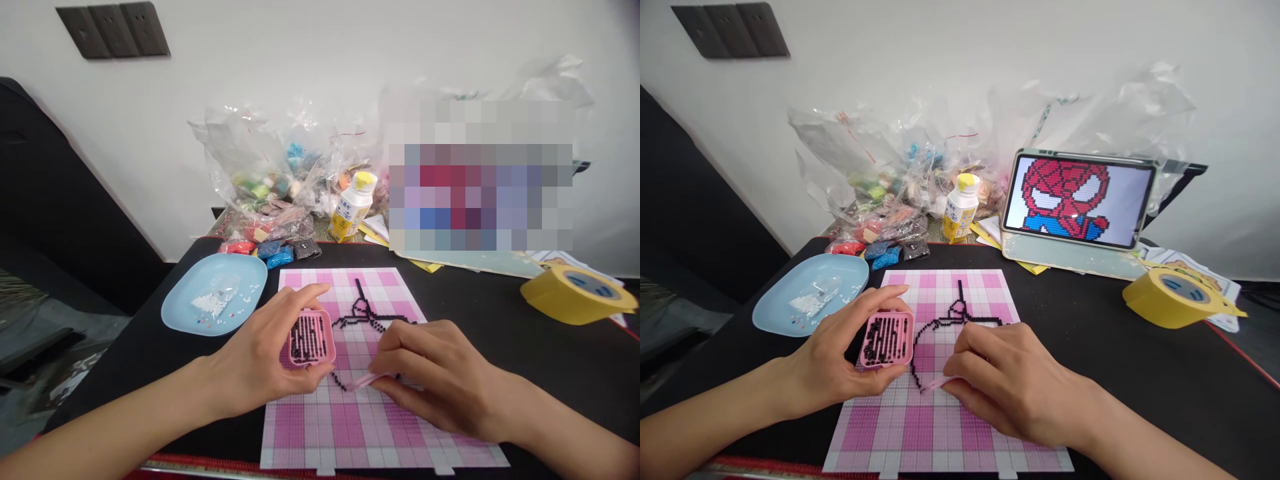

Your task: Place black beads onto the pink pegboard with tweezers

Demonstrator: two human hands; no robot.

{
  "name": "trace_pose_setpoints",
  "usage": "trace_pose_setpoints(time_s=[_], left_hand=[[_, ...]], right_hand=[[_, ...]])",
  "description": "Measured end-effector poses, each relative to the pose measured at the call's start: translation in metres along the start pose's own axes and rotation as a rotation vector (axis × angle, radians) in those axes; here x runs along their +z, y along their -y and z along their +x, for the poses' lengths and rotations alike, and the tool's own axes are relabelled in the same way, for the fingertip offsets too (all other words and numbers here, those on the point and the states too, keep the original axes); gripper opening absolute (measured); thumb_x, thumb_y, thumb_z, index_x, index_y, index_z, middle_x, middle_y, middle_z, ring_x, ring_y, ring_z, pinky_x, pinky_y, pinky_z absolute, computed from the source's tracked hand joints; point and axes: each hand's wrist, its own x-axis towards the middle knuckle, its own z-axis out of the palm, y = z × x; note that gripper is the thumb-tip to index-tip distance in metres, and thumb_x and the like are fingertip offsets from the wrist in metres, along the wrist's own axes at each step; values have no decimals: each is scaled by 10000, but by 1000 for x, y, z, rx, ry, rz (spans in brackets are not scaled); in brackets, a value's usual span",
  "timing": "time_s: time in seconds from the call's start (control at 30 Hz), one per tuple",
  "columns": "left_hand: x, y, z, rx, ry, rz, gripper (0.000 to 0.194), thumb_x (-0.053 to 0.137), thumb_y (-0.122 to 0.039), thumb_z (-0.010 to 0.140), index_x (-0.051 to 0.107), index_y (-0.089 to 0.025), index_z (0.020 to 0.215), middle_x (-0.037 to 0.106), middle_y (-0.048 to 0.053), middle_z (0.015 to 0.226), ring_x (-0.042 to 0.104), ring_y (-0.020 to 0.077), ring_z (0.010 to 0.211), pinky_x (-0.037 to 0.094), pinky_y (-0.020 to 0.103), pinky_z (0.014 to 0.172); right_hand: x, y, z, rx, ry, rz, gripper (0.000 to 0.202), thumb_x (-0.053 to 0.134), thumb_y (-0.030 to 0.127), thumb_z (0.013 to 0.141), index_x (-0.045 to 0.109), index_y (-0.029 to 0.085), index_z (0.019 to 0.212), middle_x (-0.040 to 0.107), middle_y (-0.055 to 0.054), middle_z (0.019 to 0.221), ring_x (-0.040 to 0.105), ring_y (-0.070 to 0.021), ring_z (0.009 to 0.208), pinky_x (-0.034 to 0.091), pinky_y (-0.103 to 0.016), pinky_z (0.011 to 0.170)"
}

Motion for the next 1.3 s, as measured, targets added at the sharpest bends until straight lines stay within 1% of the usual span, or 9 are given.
trace_pose_setpoints(time_s=[0.17,0.33,0.93,1.17,1.3], left_hand=[[1,1,1,17,-10,7,698,685,-180,824,312,-182,1414,592,36,1066,581,175,940,491,293,856],[1,1,1,15,-3,8,699,681,-182,830,305,-188,1419,583,38,1071,579,178,945,492,299,859],[1,0,0,23,6,2,697,678,-177,830,307,-185,1419,590,35,1056,585,172,922,500,294,850],[0,1,0,25,4,2,701,680,-175,826,304,-187,1418,592,41,1052,590,179,922,504,305,851],[1,2,-1,15,16,7,713,684,-176,822,298,-207,1421,591,51,1074,599,191,934,509,318,850]], right_hand=[[1,-1,1,-5,15,4,115,487,214,985,593,172,964,568,-11,783,491,-99,619,375,-219,537],[1,-1,1,-8,36,16,136,471,219,991,598,177,968,574,-12,786,490,-101,617,378,-221,540],[2,-3,0,-27,40,0,137,470,223,989,599,178,987,605,-20,837,518,-97,617,400,-229,542],[2,-3,1,-36,-25,-24,105,487,218,985,582,173,985,604,-19,833,537,-92,637,408,-220,543],[3,-2,-2,5,-126,-100,77,498,209,980,563,174,1005,616,-20,849,597,-98,705,428,-220,557]])
